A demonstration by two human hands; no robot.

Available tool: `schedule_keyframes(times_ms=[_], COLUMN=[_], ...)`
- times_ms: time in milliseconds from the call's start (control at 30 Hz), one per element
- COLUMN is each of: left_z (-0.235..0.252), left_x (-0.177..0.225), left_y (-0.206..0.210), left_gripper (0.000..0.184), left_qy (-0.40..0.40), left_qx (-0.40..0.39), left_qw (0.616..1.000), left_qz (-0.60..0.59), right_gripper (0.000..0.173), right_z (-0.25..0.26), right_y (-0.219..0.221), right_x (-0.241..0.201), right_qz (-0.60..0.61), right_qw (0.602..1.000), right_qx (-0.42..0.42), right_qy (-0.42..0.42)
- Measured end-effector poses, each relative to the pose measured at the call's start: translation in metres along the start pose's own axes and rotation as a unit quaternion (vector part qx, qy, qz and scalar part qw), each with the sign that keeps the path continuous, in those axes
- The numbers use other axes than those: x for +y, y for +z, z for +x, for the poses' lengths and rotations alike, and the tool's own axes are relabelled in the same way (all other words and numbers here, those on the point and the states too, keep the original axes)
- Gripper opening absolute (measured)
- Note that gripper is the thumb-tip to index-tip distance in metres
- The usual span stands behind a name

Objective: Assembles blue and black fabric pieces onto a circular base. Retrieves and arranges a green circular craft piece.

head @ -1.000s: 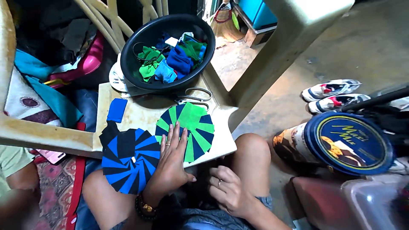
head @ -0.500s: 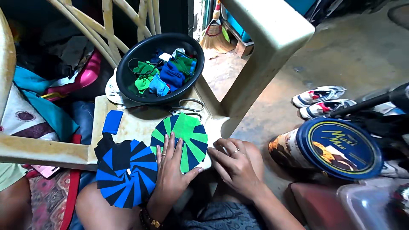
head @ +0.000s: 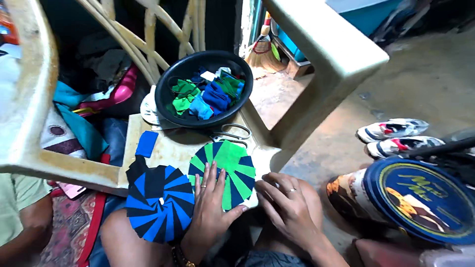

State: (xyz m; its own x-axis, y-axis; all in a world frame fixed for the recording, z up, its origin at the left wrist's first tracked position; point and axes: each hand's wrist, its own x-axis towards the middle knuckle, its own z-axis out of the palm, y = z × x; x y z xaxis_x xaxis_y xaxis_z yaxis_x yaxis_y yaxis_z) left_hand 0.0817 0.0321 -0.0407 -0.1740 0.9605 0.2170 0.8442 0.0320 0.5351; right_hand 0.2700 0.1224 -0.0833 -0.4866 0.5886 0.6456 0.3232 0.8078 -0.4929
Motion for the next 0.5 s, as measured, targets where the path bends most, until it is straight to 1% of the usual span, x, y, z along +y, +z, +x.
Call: schedule_keyframes(times_ms=[100,500], left_z=[0.0007,0.0003], left_x=[0.0015,0.0005], left_y=[-0.0047,-0.0010], left_gripper=[0.086,0.085], left_qy=[-0.010,0.007], left_qx=[-0.021,-0.019], left_qw=[1.000,1.000], left_qz=[-0.006,0.012], right_gripper=[0.030,0.028], right_z=[-0.0009,-0.0024], right_y=[0.0023,0.0019], right_x=[-0.0008,0.0002], right_qz=[0.004,0.010], right_qw=[1.000,1.000], right_qx=[-0.008,0.004], right_qy=[0.002,0.012])
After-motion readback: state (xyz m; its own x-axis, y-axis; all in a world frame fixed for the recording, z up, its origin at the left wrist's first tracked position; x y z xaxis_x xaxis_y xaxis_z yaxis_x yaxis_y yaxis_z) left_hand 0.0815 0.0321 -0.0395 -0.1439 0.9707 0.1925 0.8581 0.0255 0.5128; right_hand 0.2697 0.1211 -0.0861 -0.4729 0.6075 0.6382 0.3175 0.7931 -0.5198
